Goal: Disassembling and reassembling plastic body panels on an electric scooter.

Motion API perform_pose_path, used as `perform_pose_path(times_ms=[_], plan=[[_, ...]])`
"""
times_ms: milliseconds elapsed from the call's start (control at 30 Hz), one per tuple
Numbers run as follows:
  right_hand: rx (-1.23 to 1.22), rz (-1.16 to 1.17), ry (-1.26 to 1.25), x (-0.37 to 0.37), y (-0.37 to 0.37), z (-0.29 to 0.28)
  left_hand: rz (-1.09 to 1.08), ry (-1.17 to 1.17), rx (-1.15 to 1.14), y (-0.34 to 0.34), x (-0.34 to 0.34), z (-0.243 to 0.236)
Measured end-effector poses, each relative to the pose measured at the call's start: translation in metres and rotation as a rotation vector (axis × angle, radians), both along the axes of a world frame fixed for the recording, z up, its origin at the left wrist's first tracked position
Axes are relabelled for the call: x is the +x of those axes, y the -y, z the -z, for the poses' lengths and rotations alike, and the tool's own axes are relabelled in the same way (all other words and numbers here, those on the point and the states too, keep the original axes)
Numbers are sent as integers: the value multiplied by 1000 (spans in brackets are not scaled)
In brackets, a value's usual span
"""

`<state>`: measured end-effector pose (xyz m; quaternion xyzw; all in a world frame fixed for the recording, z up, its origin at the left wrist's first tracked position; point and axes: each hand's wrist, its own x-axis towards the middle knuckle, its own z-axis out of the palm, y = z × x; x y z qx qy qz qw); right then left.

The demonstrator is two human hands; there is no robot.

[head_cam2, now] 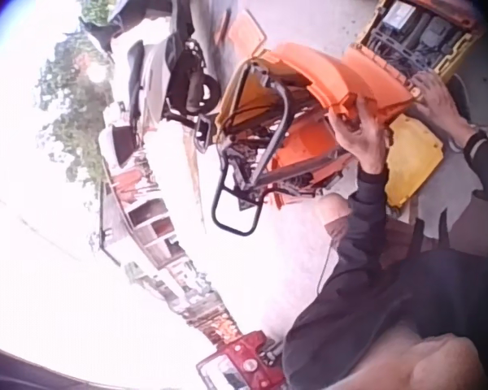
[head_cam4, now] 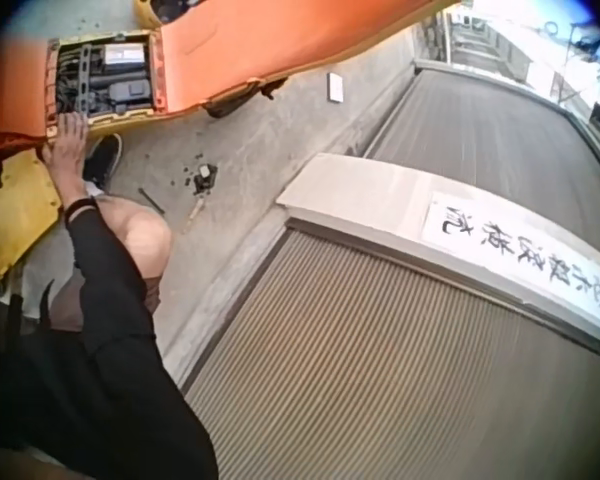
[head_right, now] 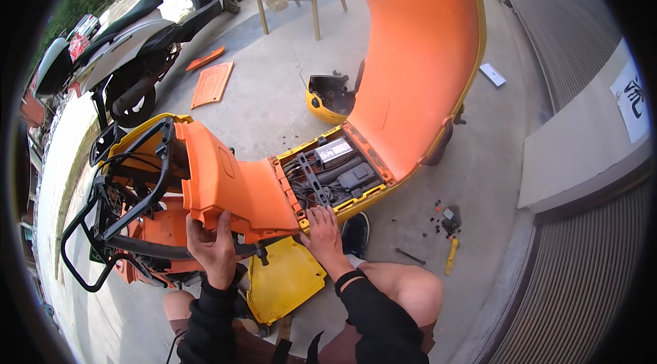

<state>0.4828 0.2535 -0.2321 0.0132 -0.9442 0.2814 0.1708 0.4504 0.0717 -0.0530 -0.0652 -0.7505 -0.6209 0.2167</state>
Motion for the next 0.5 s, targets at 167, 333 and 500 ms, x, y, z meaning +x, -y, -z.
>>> perform_pose_path(times_ms=[167, 333, 500], plan=[[19, -39, 33, 1, -2, -8, -45, 47, 146, 8, -13, -11], [-26, -100, 103, -3, -6, -13, -79, 22, 117, 2, -11, -9], [-67, -59, 121, -5, -4, -12, -120, 33, 131, -7, -12, -6]])
